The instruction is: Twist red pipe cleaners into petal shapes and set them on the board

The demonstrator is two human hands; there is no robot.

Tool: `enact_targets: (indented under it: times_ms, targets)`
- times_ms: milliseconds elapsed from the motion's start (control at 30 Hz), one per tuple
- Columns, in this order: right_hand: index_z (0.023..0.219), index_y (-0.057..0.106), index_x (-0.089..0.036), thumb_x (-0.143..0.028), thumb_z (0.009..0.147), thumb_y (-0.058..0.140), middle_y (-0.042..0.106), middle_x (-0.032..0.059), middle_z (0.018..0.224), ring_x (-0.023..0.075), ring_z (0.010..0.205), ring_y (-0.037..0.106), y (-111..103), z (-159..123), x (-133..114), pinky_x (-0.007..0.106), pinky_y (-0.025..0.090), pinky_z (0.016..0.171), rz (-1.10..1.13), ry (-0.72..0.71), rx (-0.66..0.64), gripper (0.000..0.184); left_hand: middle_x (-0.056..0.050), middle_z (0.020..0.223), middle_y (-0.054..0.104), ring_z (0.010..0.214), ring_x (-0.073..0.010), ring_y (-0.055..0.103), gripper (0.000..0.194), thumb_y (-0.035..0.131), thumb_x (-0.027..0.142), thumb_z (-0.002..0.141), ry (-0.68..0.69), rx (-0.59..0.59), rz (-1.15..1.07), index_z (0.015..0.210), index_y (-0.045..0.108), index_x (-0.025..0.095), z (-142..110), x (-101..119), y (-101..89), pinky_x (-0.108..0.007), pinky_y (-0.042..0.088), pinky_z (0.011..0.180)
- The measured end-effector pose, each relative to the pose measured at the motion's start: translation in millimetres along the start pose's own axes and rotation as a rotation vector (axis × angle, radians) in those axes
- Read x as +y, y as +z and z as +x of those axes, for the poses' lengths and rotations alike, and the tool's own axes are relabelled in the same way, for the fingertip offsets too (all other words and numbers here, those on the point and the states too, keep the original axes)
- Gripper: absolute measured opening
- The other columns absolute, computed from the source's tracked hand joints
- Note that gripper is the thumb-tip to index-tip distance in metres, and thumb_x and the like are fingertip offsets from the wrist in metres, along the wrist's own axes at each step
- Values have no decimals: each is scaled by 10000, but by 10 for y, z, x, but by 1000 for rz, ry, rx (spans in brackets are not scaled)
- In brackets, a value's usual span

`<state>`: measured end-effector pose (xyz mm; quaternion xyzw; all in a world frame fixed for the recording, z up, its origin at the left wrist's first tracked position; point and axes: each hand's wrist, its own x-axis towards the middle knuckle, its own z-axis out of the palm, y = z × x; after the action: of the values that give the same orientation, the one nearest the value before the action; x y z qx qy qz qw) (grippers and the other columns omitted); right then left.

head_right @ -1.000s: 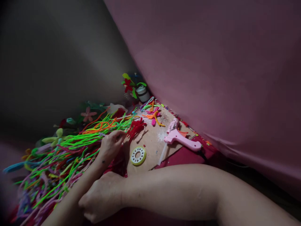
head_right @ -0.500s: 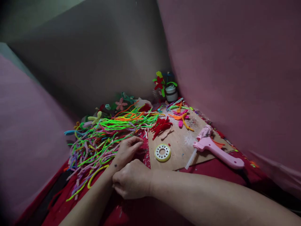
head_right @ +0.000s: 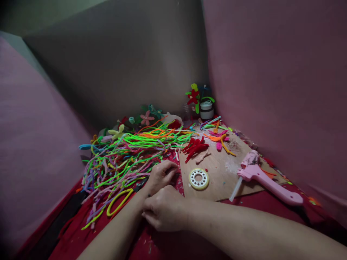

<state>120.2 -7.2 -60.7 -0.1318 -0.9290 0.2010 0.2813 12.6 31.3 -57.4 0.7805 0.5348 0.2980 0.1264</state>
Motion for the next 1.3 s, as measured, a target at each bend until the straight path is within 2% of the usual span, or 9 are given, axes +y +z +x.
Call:
enact_targets:
  times_ms: [200, 533, 633, 700, 800, 867, 967, 1100, 1300]
  targets:
    - [660, 613, -127, -167, 793, 471, 617, 29, 590, 89, 503, 470, -50, -9, -41, 198, 321, 479, 44, 7, -36, 198, -32, 795, 669, 721, -139, 600, 158, 456, 186, 811, 79, 88, 202, 836, 610, 214, -43, -23, -13, -242, 428, 660]
    - [737, 629, -140, -150, 808, 450, 649, 36, 665, 105, 573, 542, -101, -23, -100, 215, 360, 531, 27, 32, -106, 192, -34, 795, 673, 727, -147, 608, 165, 447, 215, 844, 24, 134, 125, 846, 612, 227, -61, 29, 0, -261, 441, 669]
    - [781, 631, -150, -156, 814, 451, 667, 33, 702, 112, 606, 579, -98, -36, -117, 229, 370, 562, 26, 31, -109, 183, -38, 828, 671, 765, -140, 608, 160, 461, 186, 836, -25, 231, 74, 850, 619, 212, 13, 34, -117, -256, 459, 715]
    - [814, 632, -158, -161, 817, 461, 678, 27, 727, 115, 632, 599, -99, -48, -120, 236, 375, 587, 26, 39, -103, 171, -35, 840, 672, 785, -128, 614, 169, 460, 169, 831, -124, 292, 145, 855, 625, 196, 119, -23, -282, -234, 468, 725]
    - [812, 626, -158, -162, 814, 468, 680, 29, 728, 122, 651, 612, -116, -57, -113, 247, 369, 596, -2, 44, -108, 159, -47, 889, 660, 828, -137, 608, 198, 451, 159, 814, -176, 274, 345, 869, 641, 179, 318, -234, -636, -240, 463, 774]
    - [787, 620, -154, -170, 818, 465, 675, 33, 715, 123, 651, 612, -131, -51, -104, 247, 363, 588, -22, 41, -113, 159, -69, 905, 646, 867, -173, 591, 206, 451, 134, 780, -183, 261, 439, 788, 652, 177, 423, -438, -883, -286, 442, 824]
    - [778, 617, -152, -183, 829, 460, 670, 35, 704, 117, 639, 606, -140, -38, -88, 241, 356, 573, -34, 30, -108, 168, -104, 819, 620, 869, -228, 570, 227, 433, 104, 735, -226, 240, 599, 713, 650, 167, 467, -740, -1139, -341, 424, 809]
    - [752, 605, -149, -181, 818, 465, 664, 35, 694, 114, 624, 598, -118, -33, -65, 240, 343, 543, -47, 3, -85, 158, -100, 772, 604, 802, -237, 559, 230, 431, 144, 740, -236, 159, 767, 693, 651, 191, 335, -941, -1169, -348, 413, 736]
    - [701, 580, -152, -186, 800, 473, 655, 23, 660, 107, 601, 586, -77, -35, -49, 237, 324, 523, -49, -8, -72, 150, -134, 856, 592, 852, -283, 546, 218, 435, 183, 777, -139, 21, 945, 743, 650, 192, 115, -855, -1007, -392, 376, 724]
